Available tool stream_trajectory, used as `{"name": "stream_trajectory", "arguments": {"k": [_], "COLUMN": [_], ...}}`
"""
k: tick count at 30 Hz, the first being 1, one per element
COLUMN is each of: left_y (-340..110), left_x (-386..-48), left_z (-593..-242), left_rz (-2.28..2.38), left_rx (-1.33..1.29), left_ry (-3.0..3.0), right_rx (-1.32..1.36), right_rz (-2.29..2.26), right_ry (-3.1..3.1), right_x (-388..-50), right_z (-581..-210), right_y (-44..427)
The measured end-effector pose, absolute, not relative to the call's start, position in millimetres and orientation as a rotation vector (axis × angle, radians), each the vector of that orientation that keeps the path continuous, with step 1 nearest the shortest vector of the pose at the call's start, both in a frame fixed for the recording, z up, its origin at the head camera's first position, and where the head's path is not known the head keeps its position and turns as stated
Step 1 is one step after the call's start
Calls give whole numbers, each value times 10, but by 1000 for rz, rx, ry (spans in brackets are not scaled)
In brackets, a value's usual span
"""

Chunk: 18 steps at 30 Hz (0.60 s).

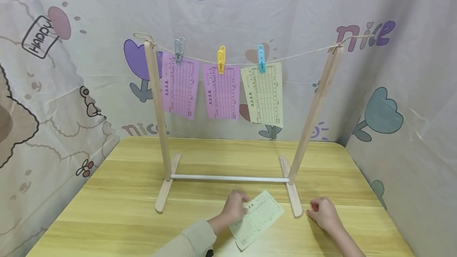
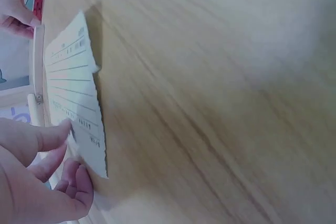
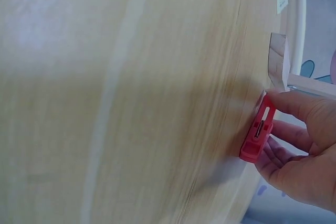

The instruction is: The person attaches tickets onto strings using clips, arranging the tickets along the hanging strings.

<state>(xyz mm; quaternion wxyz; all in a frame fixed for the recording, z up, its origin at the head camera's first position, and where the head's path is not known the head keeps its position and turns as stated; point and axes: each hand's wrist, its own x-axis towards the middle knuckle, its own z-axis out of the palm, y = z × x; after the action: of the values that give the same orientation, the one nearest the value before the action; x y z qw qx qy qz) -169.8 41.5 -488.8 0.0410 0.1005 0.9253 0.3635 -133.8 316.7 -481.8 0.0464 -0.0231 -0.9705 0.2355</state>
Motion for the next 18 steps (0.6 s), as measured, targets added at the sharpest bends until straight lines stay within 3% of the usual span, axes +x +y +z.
{"name": "stream_trajectory", "arguments": {"k": [18], "left_y": [466], "left_x": [-1663], "left_z": [-4847], "left_rz": [1051], "left_rx": [96], "left_ry": [2873], "right_rx": [-100], "right_rz": [737], "right_ry": [-2984], "right_x": [-1342], "right_z": [-4793], "right_y": [3164]}}
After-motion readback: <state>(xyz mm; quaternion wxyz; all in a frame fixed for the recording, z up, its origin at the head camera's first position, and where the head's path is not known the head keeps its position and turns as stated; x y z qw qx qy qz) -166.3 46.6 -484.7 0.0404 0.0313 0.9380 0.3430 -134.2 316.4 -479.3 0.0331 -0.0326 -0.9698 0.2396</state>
